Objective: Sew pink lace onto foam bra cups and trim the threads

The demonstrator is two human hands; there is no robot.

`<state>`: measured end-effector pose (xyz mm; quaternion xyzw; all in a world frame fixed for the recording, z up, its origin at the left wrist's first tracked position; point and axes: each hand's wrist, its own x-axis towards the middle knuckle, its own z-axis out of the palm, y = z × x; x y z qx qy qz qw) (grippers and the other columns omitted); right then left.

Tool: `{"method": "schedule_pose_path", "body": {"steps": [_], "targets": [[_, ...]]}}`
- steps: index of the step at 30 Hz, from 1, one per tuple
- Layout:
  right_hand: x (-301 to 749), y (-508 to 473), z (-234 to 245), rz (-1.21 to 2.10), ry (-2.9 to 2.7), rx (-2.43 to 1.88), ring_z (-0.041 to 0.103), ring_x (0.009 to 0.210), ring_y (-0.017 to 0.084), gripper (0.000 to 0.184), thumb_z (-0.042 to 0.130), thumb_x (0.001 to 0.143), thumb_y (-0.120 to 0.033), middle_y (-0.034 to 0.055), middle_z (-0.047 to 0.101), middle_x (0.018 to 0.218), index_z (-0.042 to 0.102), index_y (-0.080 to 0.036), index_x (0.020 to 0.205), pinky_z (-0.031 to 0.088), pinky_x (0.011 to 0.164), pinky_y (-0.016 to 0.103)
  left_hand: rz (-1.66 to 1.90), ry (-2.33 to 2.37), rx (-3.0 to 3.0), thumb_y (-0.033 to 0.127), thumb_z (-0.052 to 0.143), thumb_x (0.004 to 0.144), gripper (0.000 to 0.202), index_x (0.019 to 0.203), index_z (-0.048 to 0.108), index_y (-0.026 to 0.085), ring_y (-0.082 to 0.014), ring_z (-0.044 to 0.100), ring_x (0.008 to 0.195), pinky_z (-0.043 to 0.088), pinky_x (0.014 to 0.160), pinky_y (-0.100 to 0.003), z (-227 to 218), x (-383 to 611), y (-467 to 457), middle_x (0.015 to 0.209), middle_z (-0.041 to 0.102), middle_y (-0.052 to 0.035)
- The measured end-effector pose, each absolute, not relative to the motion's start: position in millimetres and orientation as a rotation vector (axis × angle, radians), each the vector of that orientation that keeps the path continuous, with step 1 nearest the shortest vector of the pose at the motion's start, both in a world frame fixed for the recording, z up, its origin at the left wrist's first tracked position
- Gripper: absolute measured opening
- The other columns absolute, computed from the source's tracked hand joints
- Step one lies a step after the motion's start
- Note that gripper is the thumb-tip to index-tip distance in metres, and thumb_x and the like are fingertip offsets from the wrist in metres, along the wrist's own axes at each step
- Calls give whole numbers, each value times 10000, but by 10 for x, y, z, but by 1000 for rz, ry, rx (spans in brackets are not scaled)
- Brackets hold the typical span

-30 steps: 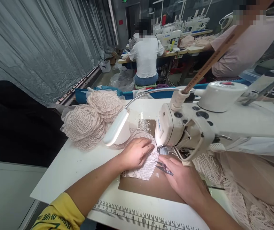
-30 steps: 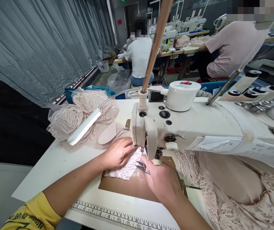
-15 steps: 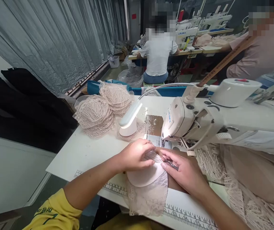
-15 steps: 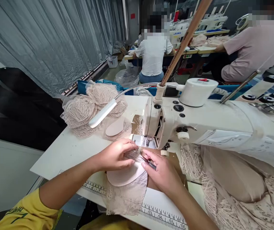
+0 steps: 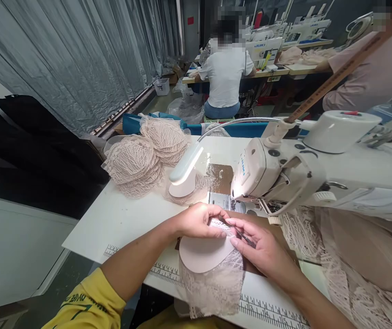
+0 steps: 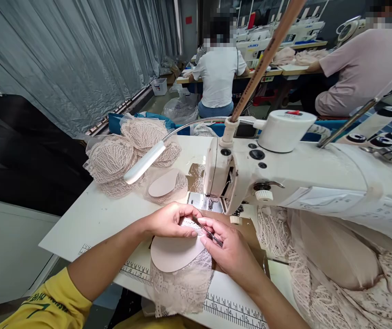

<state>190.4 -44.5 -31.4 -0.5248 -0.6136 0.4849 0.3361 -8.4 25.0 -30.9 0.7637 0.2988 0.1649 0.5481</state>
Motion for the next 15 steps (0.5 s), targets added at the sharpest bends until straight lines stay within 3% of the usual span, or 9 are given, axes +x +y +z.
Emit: {"method": "schedule_pose_path", "body": {"steps": [3,7,10,15], "targets": [[1872,-455,-258,1253,-1568,-1383,665,897,213,349,594,801,-348,54,698,1005,662,-236,1124,547,828,370,403,674,1672,317,707,759,381,1079,617,130,-176,611,887,464,767,-257,-373,-105,255,996,667,-77],[1861,-467,-257,1221,-1554,-1427,666,881,216,330,606,797,-378,47,699,958,672,-230,1085,554,795,359,324,702,1528,419,726,736,408,991,664,107,-131,586,722,447,642,-223,-408,-118,242,859,658,-56],[1906,-458,-347,1235,-1561,-1437,656,956,238,384,604,810,-422,71,693,1030,646,-221,1135,544,838,384,303,691,1421,450,714,745,404,938,694,96,-106,553,655,418,584,-205,-396,-118,217,776,639,-41],[2013,-414,-475,1270,-1672,-1323,578,1143,272,432,472,894,-480,116,646,1204,604,-207,1201,491,936,419,365,666,1324,415,756,709,364,920,718,120,-116,565,692,438,618,-216,-365,-115,183,792,658,-43]]}}
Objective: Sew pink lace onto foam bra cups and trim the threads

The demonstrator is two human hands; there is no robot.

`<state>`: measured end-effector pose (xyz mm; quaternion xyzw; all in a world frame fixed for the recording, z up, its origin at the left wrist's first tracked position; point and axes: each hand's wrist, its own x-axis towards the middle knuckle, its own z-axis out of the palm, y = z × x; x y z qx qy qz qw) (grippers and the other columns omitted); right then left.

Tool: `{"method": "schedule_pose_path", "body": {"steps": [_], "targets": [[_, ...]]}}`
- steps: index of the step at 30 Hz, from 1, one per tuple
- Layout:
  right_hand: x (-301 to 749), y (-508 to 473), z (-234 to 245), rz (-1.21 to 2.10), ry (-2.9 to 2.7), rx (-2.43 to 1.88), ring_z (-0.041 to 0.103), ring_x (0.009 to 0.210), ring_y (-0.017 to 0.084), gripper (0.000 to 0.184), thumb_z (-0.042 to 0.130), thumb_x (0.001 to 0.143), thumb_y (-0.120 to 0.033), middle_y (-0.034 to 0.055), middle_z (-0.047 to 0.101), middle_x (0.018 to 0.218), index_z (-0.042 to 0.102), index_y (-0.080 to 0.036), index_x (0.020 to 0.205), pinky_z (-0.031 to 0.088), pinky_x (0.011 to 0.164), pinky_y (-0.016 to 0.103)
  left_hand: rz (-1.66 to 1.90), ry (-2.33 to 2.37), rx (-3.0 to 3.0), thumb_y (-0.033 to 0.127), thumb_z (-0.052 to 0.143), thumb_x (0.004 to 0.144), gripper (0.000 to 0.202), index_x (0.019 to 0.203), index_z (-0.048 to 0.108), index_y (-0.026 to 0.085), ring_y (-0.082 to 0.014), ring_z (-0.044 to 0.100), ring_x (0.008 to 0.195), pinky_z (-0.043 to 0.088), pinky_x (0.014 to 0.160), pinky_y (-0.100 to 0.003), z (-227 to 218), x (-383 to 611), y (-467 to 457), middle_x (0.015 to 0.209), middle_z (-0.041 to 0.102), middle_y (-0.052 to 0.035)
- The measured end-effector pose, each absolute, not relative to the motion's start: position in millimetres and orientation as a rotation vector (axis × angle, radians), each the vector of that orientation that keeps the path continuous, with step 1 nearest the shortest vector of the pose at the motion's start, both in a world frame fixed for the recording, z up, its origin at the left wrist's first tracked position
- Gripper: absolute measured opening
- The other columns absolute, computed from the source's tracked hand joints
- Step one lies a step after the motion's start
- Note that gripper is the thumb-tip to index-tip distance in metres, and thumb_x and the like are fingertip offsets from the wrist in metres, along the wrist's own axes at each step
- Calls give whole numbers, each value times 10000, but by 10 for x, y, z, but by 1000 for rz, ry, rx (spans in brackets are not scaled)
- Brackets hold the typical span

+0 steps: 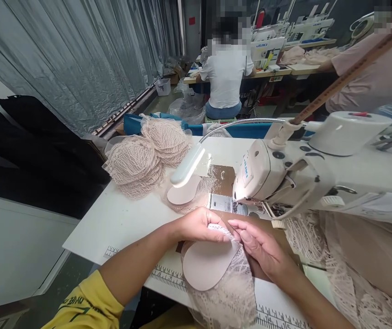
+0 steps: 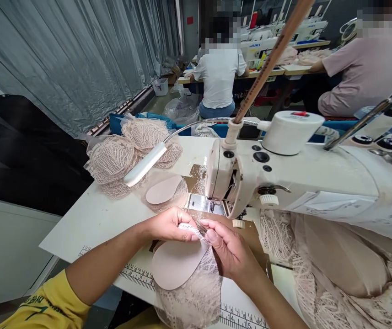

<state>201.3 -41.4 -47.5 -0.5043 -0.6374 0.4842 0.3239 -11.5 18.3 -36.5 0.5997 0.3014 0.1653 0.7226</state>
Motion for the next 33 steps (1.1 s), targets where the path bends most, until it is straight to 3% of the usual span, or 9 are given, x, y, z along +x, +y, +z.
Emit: {"method": "schedule_pose_path", "body": {"steps": [4,12,20,28,33], "targets": [[2004,-416,-426,1293,-1668,-1337,598,1104,270,394,514,873,-480,112,661,1177,640,-212,1133,478,944,424,352,718,1290,423,758,702,381,908,718,106,-95,518,638,401,594,-211,-365,-109,176,730,622,-27],[1931,-440,-310,1358,-1647,-1306,661,835,216,312,546,846,-445,44,703,899,633,-229,1053,540,744,346,325,780,1347,475,758,673,411,761,677,82,-59,362,551,260,487,-187,-352,-98,161,597,460,32],[1892,-425,-237,1333,-1711,-1343,638,841,206,244,544,849,-438,36,696,887,657,-230,906,503,752,319,263,774,1403,502,732,682,427,684,607,94,-58,313,535,220,457,-188,-349,-97,150,577,390,47],[1936,-412,-279,1335,-1722,-1344,635,812,205,255,546,846,-447,34,693,865,653,-226,915,490,721,320,271,764,1394,490,728,683,418,641,554,112,-55,305,524,215,446,-186,-341,-90,142,567,376,53],[1917,-396,-250,1326,-1844,-1343,622,831,192,204,526,863,-405,15,683,900,631,-241,923,465,730,310,223,804,1406,403,724,689,344,612,543,122,-47,293,495,210,424,-181,-320,-78,122,541,361,65]]}}
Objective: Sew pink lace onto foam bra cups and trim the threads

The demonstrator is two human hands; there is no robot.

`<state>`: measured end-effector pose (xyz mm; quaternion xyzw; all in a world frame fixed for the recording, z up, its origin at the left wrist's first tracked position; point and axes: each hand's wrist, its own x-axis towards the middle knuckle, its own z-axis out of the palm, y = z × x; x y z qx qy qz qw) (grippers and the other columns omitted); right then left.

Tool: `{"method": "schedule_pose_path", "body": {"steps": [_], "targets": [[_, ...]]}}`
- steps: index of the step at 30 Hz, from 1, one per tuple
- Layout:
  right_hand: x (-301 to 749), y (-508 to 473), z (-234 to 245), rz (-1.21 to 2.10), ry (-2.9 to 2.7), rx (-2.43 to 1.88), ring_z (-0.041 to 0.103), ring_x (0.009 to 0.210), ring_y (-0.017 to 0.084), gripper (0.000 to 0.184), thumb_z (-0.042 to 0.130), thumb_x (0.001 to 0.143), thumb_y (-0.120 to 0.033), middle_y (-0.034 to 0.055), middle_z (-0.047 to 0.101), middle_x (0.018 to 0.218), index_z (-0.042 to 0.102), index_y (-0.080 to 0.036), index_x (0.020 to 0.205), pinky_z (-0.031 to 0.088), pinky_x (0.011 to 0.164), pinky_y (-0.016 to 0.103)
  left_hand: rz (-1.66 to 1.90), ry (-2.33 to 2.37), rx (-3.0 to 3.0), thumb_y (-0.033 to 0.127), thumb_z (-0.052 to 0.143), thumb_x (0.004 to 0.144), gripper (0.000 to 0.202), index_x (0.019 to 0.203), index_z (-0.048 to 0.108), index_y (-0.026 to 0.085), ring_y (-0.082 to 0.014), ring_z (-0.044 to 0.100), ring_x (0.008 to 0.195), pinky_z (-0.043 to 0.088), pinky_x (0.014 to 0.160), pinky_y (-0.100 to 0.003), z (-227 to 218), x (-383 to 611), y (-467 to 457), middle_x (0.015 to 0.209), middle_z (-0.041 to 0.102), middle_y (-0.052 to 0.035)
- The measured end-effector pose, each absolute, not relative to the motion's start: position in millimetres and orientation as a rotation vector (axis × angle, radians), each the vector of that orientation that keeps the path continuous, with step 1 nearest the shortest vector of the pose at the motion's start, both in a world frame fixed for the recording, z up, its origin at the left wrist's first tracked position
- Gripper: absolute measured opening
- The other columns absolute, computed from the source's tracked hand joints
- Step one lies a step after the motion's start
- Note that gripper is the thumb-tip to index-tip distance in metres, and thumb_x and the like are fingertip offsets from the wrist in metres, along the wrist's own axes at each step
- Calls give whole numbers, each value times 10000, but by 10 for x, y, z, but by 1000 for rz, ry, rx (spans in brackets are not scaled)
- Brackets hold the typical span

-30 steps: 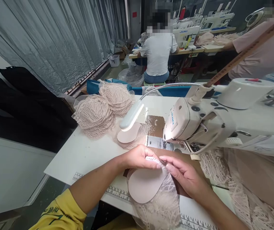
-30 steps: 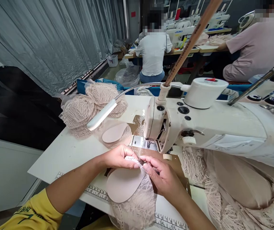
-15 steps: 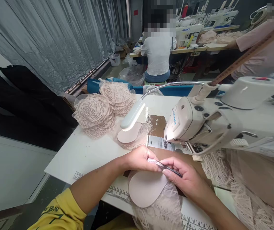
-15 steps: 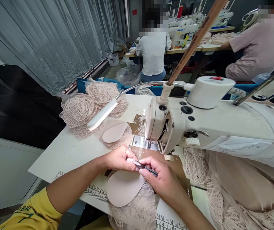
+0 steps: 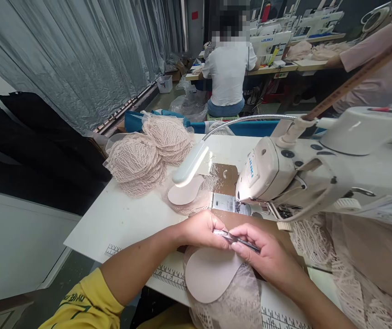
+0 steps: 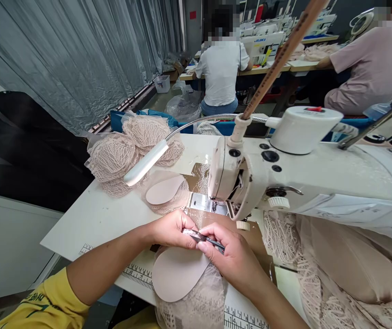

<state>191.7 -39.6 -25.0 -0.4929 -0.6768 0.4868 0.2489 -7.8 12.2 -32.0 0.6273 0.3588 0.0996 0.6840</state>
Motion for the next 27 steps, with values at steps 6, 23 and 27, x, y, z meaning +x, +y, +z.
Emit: {"method": "schedule_pose_path", "body": {"steps": [6,23,27], "targets": [[1888,-379,-242,1299,-1793,-1402,617,778,181,215,510,879,-408,10,675,826,624,-233,828,460,688,296,244,801,1432,430,754,666,344,689,645,104,-50,358,511,262,439,-169,-337,-61,114,561,451,50],[1890,-395,-315,1562,-1513,-1327,622,823,199,346,622,785,-496,40,650,853,606,-213,983,507,726,309,272,734,1342,467,756,684,389,806,681,106,-75,462,600,353,541,-181,-330,-161,155,671,559,8],[1907,-410,-323,1560,-1519,-1324,600,740,174,359,556,823,-520,22,631,784,596,-215,1008,492,679,297,269,736,1319,461,745,701,382,775,662,95,-67,421,571,316,517,-186,-319,-177,157,635,521,15]]}}
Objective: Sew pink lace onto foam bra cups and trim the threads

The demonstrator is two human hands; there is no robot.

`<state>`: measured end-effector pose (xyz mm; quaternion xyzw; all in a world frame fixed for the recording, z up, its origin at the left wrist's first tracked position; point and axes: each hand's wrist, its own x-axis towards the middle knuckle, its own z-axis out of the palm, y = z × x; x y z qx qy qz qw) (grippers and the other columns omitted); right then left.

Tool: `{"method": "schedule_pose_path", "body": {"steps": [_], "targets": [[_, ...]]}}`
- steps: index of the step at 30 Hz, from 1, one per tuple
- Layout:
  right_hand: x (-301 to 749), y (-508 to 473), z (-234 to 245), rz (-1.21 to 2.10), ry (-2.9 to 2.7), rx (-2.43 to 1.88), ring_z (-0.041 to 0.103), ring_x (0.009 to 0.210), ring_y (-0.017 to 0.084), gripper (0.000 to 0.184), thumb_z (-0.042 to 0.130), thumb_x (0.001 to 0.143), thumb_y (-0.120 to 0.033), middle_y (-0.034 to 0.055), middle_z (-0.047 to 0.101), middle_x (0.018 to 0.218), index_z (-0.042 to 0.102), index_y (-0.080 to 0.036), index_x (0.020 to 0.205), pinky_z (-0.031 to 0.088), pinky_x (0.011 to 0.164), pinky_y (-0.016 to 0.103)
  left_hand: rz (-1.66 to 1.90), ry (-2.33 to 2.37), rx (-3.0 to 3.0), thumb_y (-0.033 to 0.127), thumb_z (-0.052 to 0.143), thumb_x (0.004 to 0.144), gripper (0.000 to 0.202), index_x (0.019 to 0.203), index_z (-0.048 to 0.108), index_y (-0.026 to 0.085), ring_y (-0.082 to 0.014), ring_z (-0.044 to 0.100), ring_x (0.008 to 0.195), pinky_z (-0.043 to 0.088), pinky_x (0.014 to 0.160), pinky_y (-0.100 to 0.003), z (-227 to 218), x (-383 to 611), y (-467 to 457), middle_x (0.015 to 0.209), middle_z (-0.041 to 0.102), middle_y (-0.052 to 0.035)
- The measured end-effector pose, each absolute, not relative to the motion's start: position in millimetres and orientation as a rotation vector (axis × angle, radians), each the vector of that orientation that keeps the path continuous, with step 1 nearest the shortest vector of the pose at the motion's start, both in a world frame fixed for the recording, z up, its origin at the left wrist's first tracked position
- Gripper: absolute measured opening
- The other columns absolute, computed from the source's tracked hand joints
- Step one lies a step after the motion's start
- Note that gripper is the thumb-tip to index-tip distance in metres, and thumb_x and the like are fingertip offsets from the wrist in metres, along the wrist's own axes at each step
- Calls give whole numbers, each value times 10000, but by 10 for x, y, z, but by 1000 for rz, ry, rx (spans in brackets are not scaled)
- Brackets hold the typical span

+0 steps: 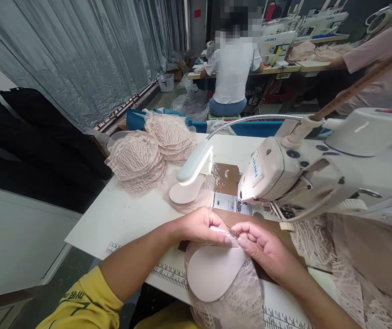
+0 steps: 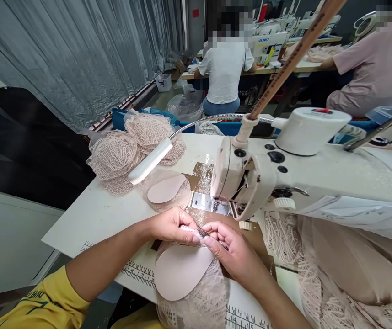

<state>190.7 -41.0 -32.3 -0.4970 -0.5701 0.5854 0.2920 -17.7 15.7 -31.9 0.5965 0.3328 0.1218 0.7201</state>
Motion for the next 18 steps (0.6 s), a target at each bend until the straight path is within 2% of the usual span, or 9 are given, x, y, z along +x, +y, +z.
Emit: {"method": "schedule_pose_path", "body": {"steps": [2,7,13,18], "targets": [[1919,-410,-313,1530,-1575,-1333,600,743,175,339,548,831,-511,25,635,787,607,-214,983,488,681,296,271,729,1309,457,743,703,384,747,647,88,-65,405,568,306,512,-189,-324,-174,156,625,499,17],[1941,-395,-291,1490,-1708,-1287,631,889,209,287,549,844,-453,56,681,948,627,-212,979,486,785,323,263,758,1308,467,753,681,403,734,643,83,-67,387,566,285,502,-192,-326,-155,153,617,476,20],[1928,-384,-271,1413,-1794,-1314,635,850,207,252,533,861,-431,42,694,913,652,-223,937,487,743,321,235,759,1283,465,756,677,399,723,638,87,-63,375,548,283,491,-191,-315,-146,145,596,455,34],[1920,-389,-321,1391,-1631,-1357,635,809,194,266,552,851,-461,37,685,867,645,-217,896,486,727,311,267,755,1315,453,754,688,378,719,646,93,-64,390,564,300,502,-187,-305,-137,148,609,483,28]]}}
